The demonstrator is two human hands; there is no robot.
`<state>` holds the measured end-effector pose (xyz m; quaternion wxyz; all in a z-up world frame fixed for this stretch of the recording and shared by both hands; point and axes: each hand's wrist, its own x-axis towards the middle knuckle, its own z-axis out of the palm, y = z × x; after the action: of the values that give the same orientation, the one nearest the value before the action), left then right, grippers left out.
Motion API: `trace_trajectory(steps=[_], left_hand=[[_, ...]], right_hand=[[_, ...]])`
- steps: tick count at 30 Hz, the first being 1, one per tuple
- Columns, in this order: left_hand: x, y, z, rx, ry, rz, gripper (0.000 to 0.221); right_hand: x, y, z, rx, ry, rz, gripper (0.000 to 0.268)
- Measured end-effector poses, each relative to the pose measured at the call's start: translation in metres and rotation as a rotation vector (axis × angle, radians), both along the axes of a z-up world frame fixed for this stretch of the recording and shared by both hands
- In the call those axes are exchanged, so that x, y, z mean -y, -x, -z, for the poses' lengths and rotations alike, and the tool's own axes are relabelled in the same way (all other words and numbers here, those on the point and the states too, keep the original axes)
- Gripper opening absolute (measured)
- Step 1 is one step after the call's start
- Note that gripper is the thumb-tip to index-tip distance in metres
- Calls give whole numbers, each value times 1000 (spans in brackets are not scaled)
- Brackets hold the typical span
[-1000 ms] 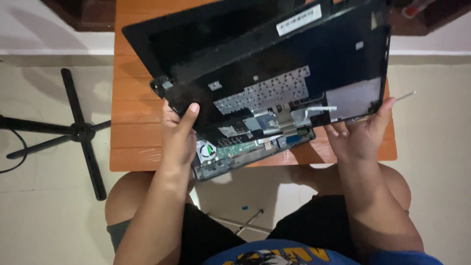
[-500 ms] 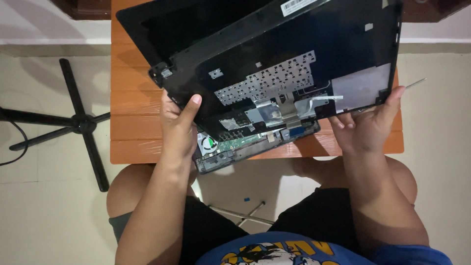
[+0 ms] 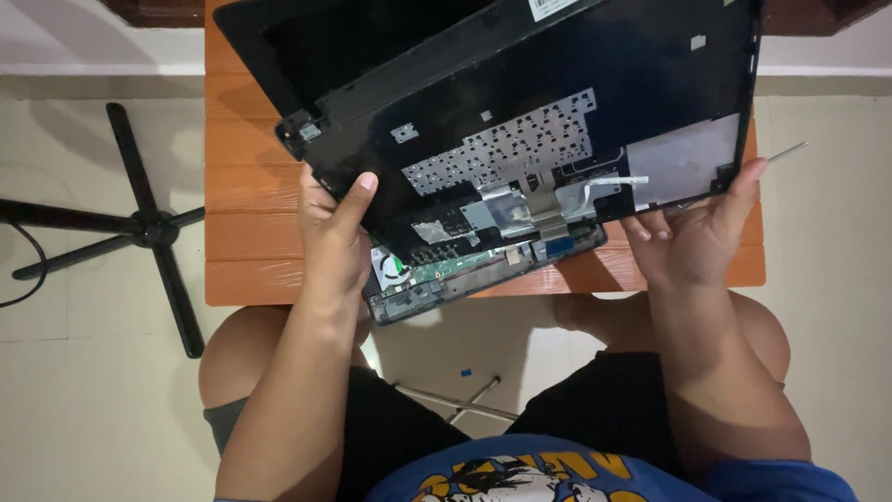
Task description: Removing the top casing of a laptop and disconnecting internal ribbon cables using a small tool.
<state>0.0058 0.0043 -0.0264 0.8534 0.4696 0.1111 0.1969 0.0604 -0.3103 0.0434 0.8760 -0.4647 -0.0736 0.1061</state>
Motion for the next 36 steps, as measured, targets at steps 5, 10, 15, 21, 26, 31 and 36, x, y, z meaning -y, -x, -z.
trace_trajectory(steps=[5, 10, 15, 21, 26, 31, 36], left_hand=[[0, -2, 7, 30, -1, -28, 59], [1, -1, 1, 31, 3, -15, 60], [0, -1, 6, 10, 14, -40, 60], [-1, -1, 5, 7, 30, -18, 60], [-2, -2, 12, 3, 19, -32, 57], [-2, -2, 9, -14, 30, -34, 59], [-1, -2, 9, 44, 14, -29, 55]], right_hand=[[-2, 1, -1, 25, 20, 15, 73], [0, 1, 1, 9, 14, 36, 73], [-1, 1, -1, 43, 5, -12, 74], [0, 1, 0, 47, 6, -13, 75], [0, 0, 0, 48, 19, -3, 76], [1, 1, 1, 56, 29, -9, 77], [1, 1, 0, 0, 32, 24, 78]])
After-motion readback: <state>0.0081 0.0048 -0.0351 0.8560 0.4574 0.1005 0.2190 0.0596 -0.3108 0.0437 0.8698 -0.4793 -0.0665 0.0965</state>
